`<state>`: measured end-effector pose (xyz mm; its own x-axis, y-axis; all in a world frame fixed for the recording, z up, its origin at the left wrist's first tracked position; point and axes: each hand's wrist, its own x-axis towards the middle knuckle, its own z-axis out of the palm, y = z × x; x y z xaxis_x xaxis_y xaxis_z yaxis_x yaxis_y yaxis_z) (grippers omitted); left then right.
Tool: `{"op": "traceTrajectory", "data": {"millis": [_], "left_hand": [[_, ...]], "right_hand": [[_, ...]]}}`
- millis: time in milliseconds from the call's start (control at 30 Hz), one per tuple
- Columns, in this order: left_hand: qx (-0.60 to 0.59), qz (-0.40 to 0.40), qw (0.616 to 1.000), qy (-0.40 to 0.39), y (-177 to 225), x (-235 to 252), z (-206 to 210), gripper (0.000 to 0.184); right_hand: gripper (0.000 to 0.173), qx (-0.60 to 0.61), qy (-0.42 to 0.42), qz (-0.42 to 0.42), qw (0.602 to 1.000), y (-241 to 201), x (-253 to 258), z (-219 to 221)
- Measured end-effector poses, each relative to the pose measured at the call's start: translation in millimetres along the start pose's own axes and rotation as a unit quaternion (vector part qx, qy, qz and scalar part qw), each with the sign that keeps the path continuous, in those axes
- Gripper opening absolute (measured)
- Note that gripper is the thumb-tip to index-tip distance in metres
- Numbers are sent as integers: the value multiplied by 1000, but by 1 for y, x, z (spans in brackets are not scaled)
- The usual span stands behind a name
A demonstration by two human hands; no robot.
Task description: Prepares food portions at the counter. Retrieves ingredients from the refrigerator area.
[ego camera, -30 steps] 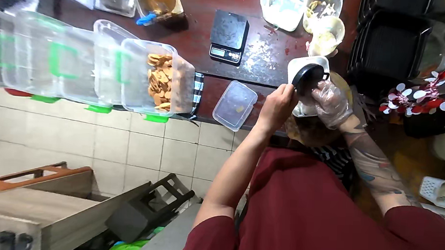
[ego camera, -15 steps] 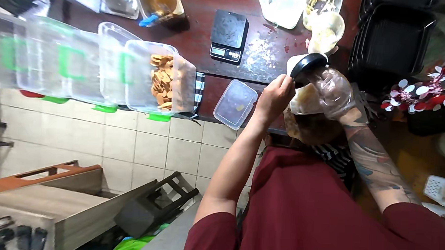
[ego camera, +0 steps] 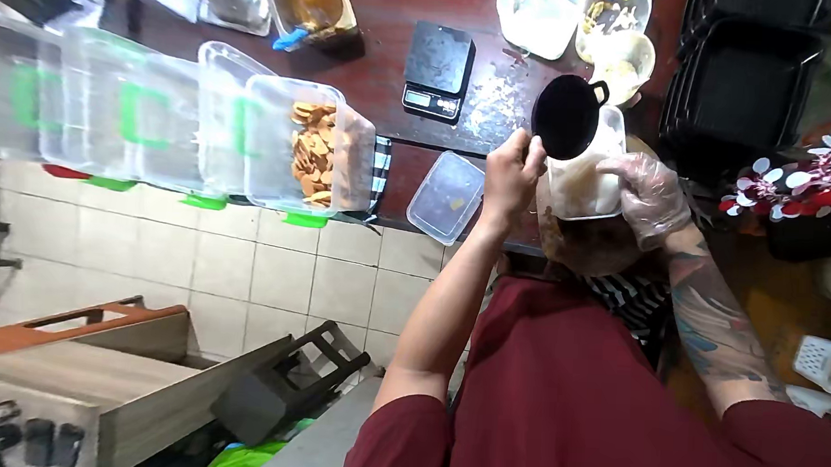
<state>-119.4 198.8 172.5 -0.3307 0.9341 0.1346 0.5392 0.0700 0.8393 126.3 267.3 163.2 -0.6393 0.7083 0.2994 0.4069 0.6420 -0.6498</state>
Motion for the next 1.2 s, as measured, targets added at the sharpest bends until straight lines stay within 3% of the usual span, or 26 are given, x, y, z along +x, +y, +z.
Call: {"op": "traceTrajectory", "data": {"millis": [100,200,267,333,433,500,567,667,800,867,967,1100,1200], "left_hand": [[-213,-161,964,-14,-6,0,-10,25],[-329,-228,916,14,-19,-16,-23,24],[-329,-236,914,18,-34,-39,-36,24],[-301,-231,925,-9,-55,-78,-49,24],[-249,-257,931,-75,-80,-134,-62,28],[-223,-294,924,-104,-99,-149,-58,30],[-222,-315,914,-124,-114,-156,-53,28],[-238,-326,904,-143,-121,-154,-51,26],[-230,-322,902,-170,-136,-143,-50,28],[-219,-318,905,-180,-143,-141,-51,28],[-222,-313,905,-186,-151,-139,-54,27],[-269,-332,884,-190,-160,-146,-67,33],[-234,-400,874,-146,-168,-157,-79,41]], "right_hand": [[34,14,19,57,998,-7,3,-1],[35,0,-20,69,997,-9,7,-2],[30,64,31,62,996,-4,10,0],[29,53,47,80,994,-3,10,-4],[27,-61,-32,124,990,-16,-2,-18],[28,-136,-96,56,984,-11,-21,-11],[30,-143,-134,29,980,-12,-21,4],[31,-93,-173,75,978,-22,8,17],[30,-174,-170,-2,970,-24,11,33],[28,-169,-216,21,961,-28,21,46],[24,-135,-118,-30,983,-6,30,52],[36,-210,-152,69,963,-25,83,26],[43,-242,-247,120,931,-15,114,30]]}}
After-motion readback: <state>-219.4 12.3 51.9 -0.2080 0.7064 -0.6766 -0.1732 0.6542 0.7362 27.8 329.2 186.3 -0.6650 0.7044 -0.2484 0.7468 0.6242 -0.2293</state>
